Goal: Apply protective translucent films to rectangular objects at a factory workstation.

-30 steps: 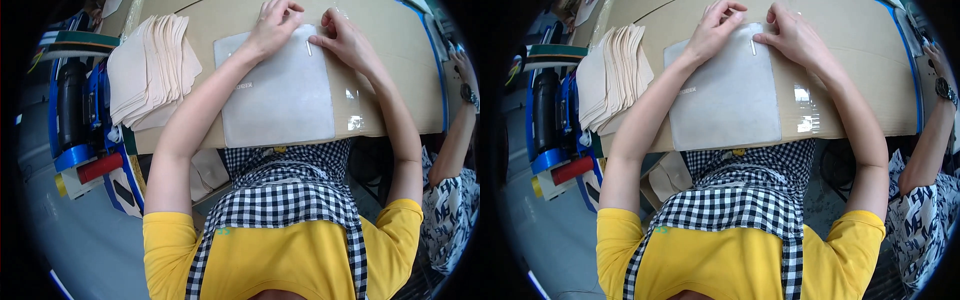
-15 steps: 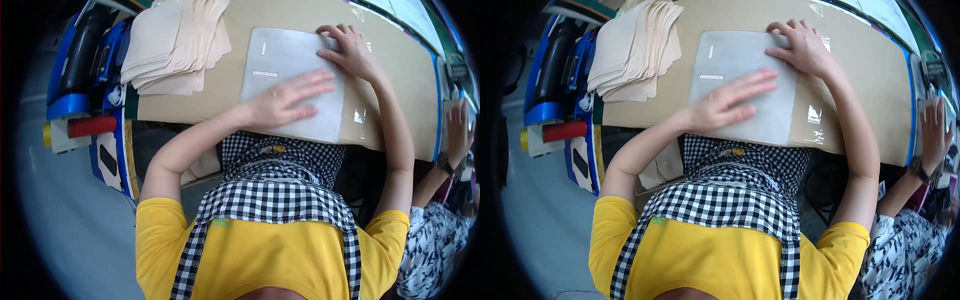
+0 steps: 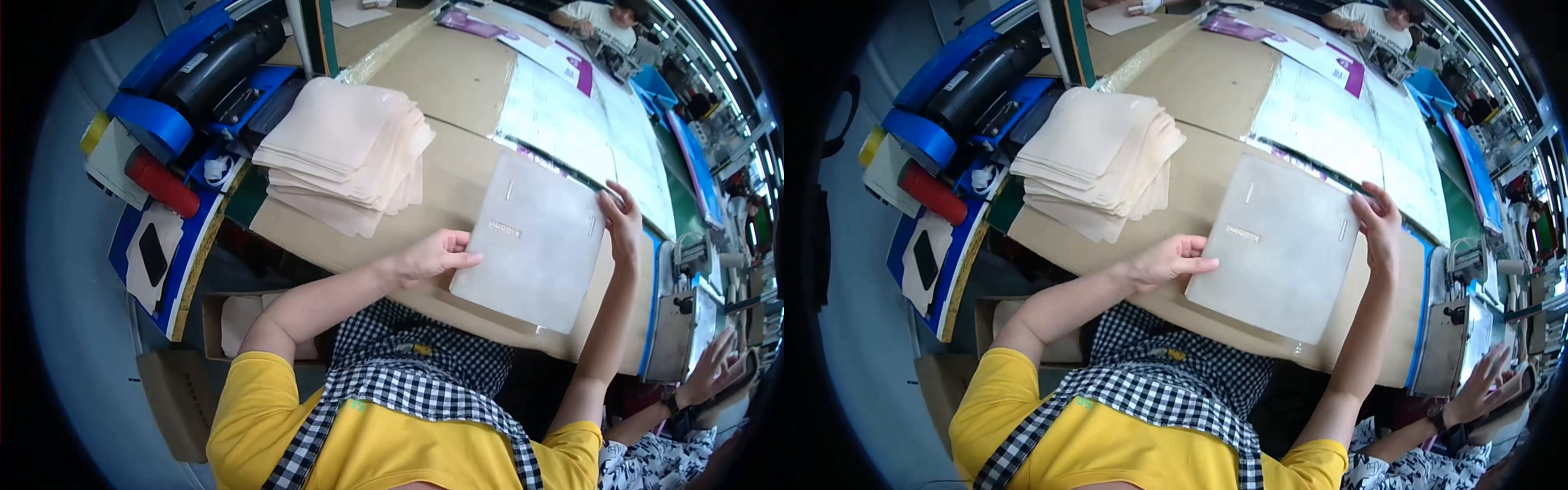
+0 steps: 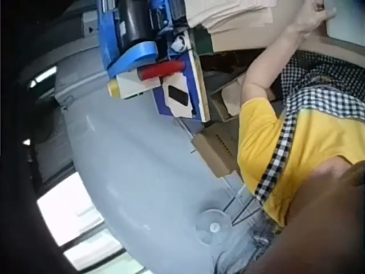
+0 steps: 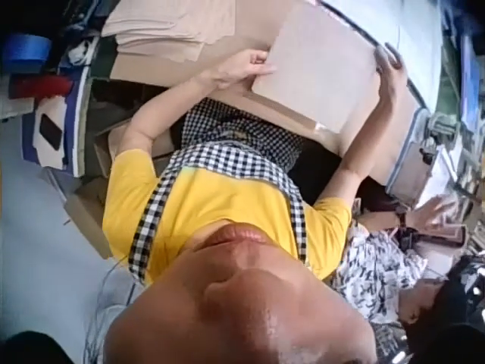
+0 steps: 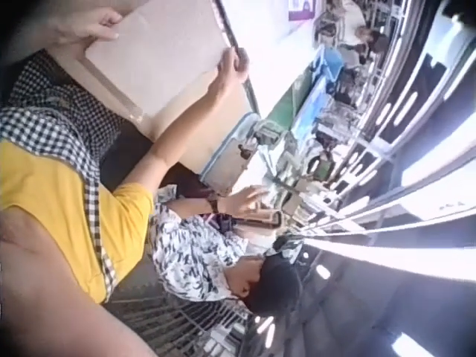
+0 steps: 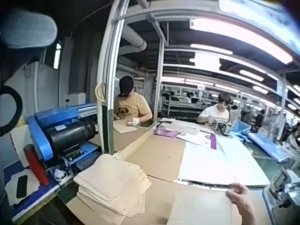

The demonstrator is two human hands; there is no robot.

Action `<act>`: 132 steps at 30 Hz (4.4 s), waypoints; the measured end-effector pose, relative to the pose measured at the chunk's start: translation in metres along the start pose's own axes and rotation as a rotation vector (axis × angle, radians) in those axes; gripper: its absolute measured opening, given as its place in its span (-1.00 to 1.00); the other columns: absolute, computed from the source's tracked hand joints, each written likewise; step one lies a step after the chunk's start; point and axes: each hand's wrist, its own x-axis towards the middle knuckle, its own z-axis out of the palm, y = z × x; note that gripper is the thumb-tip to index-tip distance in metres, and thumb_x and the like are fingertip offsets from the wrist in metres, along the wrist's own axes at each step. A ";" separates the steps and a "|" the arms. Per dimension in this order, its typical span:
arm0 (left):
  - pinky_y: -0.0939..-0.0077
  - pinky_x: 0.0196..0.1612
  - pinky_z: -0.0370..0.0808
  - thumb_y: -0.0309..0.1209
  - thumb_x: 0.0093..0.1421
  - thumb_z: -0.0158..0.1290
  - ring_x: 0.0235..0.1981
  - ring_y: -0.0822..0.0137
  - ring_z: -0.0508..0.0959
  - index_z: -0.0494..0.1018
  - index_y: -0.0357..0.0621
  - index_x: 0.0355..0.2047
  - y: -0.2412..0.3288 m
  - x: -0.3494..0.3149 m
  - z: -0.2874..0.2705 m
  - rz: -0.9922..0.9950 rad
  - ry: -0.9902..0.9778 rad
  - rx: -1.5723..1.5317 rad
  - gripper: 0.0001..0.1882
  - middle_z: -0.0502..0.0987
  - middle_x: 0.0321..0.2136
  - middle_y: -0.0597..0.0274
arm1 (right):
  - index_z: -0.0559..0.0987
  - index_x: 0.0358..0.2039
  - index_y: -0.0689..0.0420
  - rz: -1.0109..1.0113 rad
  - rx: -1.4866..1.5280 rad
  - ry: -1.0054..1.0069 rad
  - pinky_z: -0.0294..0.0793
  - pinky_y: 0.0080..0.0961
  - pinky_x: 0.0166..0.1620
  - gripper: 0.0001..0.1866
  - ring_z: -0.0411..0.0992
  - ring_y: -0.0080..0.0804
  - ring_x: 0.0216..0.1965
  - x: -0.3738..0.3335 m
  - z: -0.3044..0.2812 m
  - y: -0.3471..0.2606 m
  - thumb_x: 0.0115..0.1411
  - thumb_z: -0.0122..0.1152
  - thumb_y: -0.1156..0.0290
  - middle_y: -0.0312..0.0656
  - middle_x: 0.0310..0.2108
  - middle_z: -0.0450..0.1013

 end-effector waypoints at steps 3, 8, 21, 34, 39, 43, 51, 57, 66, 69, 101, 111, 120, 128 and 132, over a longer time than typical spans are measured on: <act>0.75 -0.23 0.47 -0.42 0.26 0.00 -0.29 0.50 0.53 0.40 -0.35 -0.04 0.020 0.032 -0.005 0.084 0.006 -0.045 -0.69 0.54 -0.21 0.16 | 0.40 0.03 0.23 0.009 0.040 0.293 0.52 -0.63 -0.33 -0.55 0.50 -0.42 -0.34 -0.002 -0.019 0.028 0.19 0.22 0.29 -0.08 -0.22 0.45; 0.64 -0.37 0.45 -0.48 0.21 0.01 -0.41 0.47 0.49 0.46 -0.33 -0.17 0.123 0.069 -0.040 0.251 0.305 -0.072 -0.78 0.52 -0.32 0.14 | 0.36 0.05 0.23 0.056 0.018 0.336 0.52 -0.61 -0.35 -0.58 0.51 -0.40 -0.28 -0.033 -0.020 0.061 0.24 0.14 0.32 -0.09 -0.12 0.40; 0.37 -0.34 0.46 -0.39 0.13 0.09 -0.46 0.20 0.50 0.51 -0.25 -0.33 0.129 -0.012 -0.119 0.308 0.849 1.416 -0.82 0.55 -0.38 0.14 | 0.41 0.00 0.23 0.100 -0.071 0.120 0.46 -0.63 -0.38 -0.70 0.44 -0.46 -0.35 -0.050 0.027 0.075 0.27 0.06 0.43 -0.13 -0.23 0.43; 0.68 -0.44 0.32 -0.46 0.16 0.08 -0.56 0.55 0.32 0.53 -0.32 -0.41 0.119 -0.027 -0.164 0.351 0.776 1.014 -0.86 0.48 -0.57 0.39 | 0.46 -0.02 0.25 0.063 0.158 -0.054 0.48 -0.62 -0.23 -0.69 0.47 -0.45 -0.28 -0.089 0.051 0.038 0.29 0.06 0.35 -0.12 -0.20 0.45; 0.68 -0.41 0.33 -0.36 0.23 0.05 -0.51 0.53 0.36 0.53 -0.32 -0.30 0.086 0.005 -0.035 0.364 0.331 0.924 -0.77 0.52 -0.44 0.32 | 0.35 0.11 0.30 0.456 0.685 -0.384 0.49 -0.49 -0.06 -0.56 0.47 -0.36 -0.11 -0.121 0.092 0.016 0.32 0.03 0.29 -0.04 -0.09 0.46; 0.43 -0.03 0.37 -0.34 0.27 -0.02 -0.11 0.25 0.42 0.45 -0.27 -0.07 0.014 0.016 0.008 0.544 0.193 1.257 -0.69 0.44 -0.05 0.08 | 0.30 0.16 0.31 0.382 0.337 -0.170 0.53 -0.50 -0.14 -0.53 0.50 -0.36 -0.20 -0.138 0.078 0.031 0.32 0.03 0.32 -0.03 -0.14 0.49; 0.26 0.38 -0.02 -0.35 0.27 -0.08 0.33 0.16 0.08 0.27 -0.18 0.18 -0.018 0.040 -0.015 0.561 -0.274 1.445 -0.53 0.20 0.25 0.07 | 0.41 0.05 0.33 0.411 -0.070 -0.347 0.52 -0.67 -0.40 -0.62 0.53 -0.44 -0.44 -0.179 0.025 -0.002 0.29 0.09 0.39 -0.09 -0.36 0.54; 0.22 0.39 -0.08 -0.27 0.33 -0.18 0.34 0.16 0.06 0.21 -0.21 0.21 0.006 0.055 -0.034 0.545 0.236 1.546 -0.51 0.17 0.26 0.06 | 0.56 -0.14 0.31 0.160 -0.343 -0.309 0.45 -0.72 -0.51 -0.77 0.49 -0.52 -0.53 -0.161 0.006 -0.017 0.23 0.12 0.48 -0.14 -0.50 0.52; 0.22 0.37 -0.01 -0.27 0.30 -0.14 0.31 0.09 0.11 0.24 -0.29 0.18 -0.010 0.052 -0.011 0.629 0.165 1.640 -0.50 0.20 0.24 -0.04 | 0.61 -0.19 0.16 -0.338 -0.683 -0.098 0.46 -0.63 -0.29 -0.82 0.45 -0.46 -0.33 -0.045 0.029 0.052 0.21 0.12 0.53 -0.19 -0.25 0.49; 0.22 0.36 0.01 -0.33 0.28 -0.10 0.30 0.09 0.14 0.25 -0.28 0.18 -0.002 0.015 -0.005 0.542 0.292 1.593 -0.51 0.24 0.22 -0.03 | 0.63 -0.22 0.16 -0.215 -0.656 -0.086 0.49 -0.55 -0.23 -0.83 0.46 -0.39 -0.32 -0.040 0.018 0.066 0.21 0.13 0.48 -0.15 -0.23 0.46; 0.58 -0.29 0.41 -0.51 0.24 -0.04 -0.41 0.41 0.45 0.50 -0.28 -0.21 0.036 0.033 -0.032 0.478 0.624 1.260 -0.83 0.51 -0.27 0.21 | 0.65 -0.28 0.16 -0.253 -0.478 -0.186 0.42 -0.67 -0.30 -0.85 0.34 -0.54 -0.44 -0.031 0.035 0.087 0.20 0.19 0.41 -0.28 -0.33 0.40; 0.50 -0.36 0.37 -0.51 0.17 -0.01 -0.49 0.34 0.41 0.49 -0.27 -0.33 0.025 0.093 -0.066 0.502 0.593 1.191 -0.89 0.47 -0.42 0.20 | 0.63 -0.29 0.18 -0.240 -0.464 -0.210 0.41 -0.66 -0.29 -0.88 0.34 -0.52 -0.42 -0.026 0.035 0.078 0.21 0.14 0.50 -0.26 -0.30 0.38; 0.34 -0.27 0.43 -0.53 0.21 -0.05 -0.39 0.12 0.47 0.42 -0.28 -0.25 0.011 0.092 -0.065 0.619 0.621 1.219 -0.87 0.44 -0.30 0.09 | 0.57 -0.16 0.22 -0.136 -0.382 -0.123 0.37 -0.66 -0.29 -0.80 0.31 -0.54 -0.44 -0.032 0.042 0.069 0.26 0.12 0.42 -0.27 -0.38 0.41; 0.27 -0.19 0.44 -0.49 0.24 -0.08 -0.29 0.10 0.46 0.41 -0.25 -0.21 0.008 0.089 -0.068 0.595 0.599 1.218 -0.85 0.39 -0.26 0.08 | 0.51 -0.12 0.22 -0.043 -0.185 -0.088 0.41 -0.64 -0.25 -0.81 0.37 -0.56 -0.39 -0.028 0.040 0.078 0.31 0.01 0.45 -0.25 -0.42 0.45; 0.27 -0.18 0.44 -0.48 0.24 -0.07 -0.28 0.10 0.46 0.41 -0.26 -0.20 0.011 0.089 -0.066 0.572 0.590 1.213 -0.84 0.39 -0.25 0.07 | 0.46 -0.08 0.20 -0.049 -0.126 -0.117 0.40 -0.65 -0.22 -0.80 0.36 -0.56 -0.38 -0.024 0.039 0.082 0.33 -0.05 0.48 -0.25 -0.42 0.44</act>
